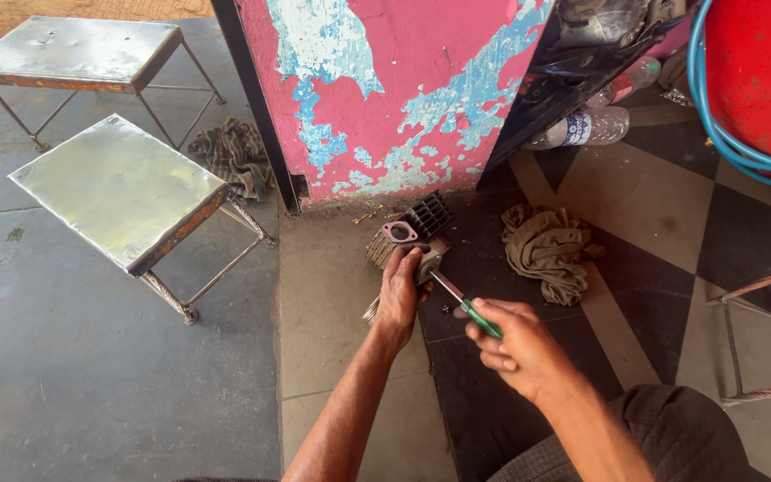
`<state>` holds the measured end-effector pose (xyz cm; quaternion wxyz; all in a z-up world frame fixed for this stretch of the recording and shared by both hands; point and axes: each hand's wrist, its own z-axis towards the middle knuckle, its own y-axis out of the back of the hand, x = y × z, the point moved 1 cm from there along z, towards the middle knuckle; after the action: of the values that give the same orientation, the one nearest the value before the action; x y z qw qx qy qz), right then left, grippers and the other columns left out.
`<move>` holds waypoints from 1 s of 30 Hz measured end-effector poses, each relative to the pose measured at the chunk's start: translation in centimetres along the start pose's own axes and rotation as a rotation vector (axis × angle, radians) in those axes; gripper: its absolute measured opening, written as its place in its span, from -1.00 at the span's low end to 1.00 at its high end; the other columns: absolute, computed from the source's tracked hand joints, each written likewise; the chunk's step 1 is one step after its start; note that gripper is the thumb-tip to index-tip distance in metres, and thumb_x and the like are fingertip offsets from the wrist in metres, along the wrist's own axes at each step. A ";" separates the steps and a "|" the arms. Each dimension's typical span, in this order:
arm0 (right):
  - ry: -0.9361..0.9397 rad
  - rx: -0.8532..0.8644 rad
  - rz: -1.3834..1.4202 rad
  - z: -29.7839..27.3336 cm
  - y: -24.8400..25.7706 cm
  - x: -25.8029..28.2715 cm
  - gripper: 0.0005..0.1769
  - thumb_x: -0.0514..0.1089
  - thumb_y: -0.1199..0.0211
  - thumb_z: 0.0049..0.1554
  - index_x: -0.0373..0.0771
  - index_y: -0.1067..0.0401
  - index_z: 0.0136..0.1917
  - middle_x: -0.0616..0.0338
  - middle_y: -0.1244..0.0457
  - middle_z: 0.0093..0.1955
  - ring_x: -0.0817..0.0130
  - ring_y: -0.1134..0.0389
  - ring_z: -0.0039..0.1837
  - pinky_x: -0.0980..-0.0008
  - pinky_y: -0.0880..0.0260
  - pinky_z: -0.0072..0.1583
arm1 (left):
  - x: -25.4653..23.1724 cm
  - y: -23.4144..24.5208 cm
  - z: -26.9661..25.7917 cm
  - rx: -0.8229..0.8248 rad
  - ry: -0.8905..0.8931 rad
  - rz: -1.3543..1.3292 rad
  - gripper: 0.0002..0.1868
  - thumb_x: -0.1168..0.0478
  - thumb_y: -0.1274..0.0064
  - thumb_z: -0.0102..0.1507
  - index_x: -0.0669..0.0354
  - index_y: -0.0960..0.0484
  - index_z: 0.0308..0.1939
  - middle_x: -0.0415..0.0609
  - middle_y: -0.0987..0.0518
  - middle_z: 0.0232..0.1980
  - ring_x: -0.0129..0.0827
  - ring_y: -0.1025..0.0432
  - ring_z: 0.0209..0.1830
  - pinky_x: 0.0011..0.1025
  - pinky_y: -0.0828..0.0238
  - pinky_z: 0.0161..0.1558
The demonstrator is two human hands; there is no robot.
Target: The person handles a piston and a cylinder block by hand and uses a screwdriver to manipulate a small component on a metallic part.
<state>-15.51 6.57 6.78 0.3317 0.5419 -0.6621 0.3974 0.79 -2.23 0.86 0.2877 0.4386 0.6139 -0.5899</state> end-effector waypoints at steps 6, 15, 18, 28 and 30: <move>-0.006 -0.006 0.187 0.1 -0.3 -0.9 -0.71 -0.15 -0.12 0.27 -0.49 -0.44 -0.01 0.15 -0.22 -0.29 0.66 0.02 -0.48 0.66 0.02 -0.49 | 0.1 -0.6 -0.2 0.016 -0.047 0.058 -0.67 0.00 0.22 0.39 0.07 -0.53 0.05 -0.19 -0.49 -0.26 -0.53 -0.29 -0.39 -0.51 -0.24 -0.34; 0.143 -0.123 -0.185 0.6 -1.2 -1.7 -0.78 -0.20 -0.22 0.18 -0.41 -0.56 -0.01 0.21 -0.22 -0.38 0.61 -0.02 -0.50 0.57 0.04 -0.49 | 0.6 -0.7 -0.2 0.025 -0.090 0.062 -0.68 0.00 0.21 0.42 0.04 -0.45 0.14 -0.20 -0.48 -0.20 -0.53 -0.23 -0.32 -0.49 -0.22 -0.30; 0.348 -0.261 -0.564 0.4 -1.6 -1.9 -0.83 -0.21 -0.30 0.14 -0.29 -0.60 -0.01 0.18 -0.28 -0.39 0.56 -0.07 -0.47 0.47 -0.02 -0.44 | 0.6 -0.8 -0.2 0.049 -0.107 -0.002 -0.66 0.02 0.21 0.39 0.00 -0.43 0.18 -0.24 -0.49 -0.11 -0.58 -0.33 -0.17 -0.51 -0.26 -0.22; 0.244 -0.282 -0.286 -0.1 -1.8 -2.3 -0.78 -0.16 -0.37 0.04 -0.26 -0.54 -0.03 0.20 -0.36 -0.25 0.49 -0.30 -0.33 0.48 -0.30 -0.39 | 0.3 -1.1 -0.6 0.002 -0.059 0.068 -0.61 -0.01 0.16 0.37 0.02 -0.41 0.22 -0.15 -0.47 -0.12 -0.49 -0.30 -0.23 -0.44 -0.26 -0.26; 0.177 -0.208 -0.140 0.0 -1.5 -2.6 -0.75 -0.12 -0.38 0.06 -0.32 -0.54 -0.05 0.16 -0.34 -0.26 0.50 -0.29 -0.32 0.51 -0.23 -0.38 | 0.3 -1.1 -0.6 -0.009 -0.047 0.090 -0.59 0.00 0.15 0.35 0.02 -0.42 0.24 -0.13 -0.50 -0.11 -0.46 -0.29 -0.25 -0.43 -0.24 -0.28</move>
<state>-13.55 7.60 4.80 0.4699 0.5124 -0.6285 0.3488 -0.22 -1.46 1.24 0.3302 0.4503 0.5894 -0.5837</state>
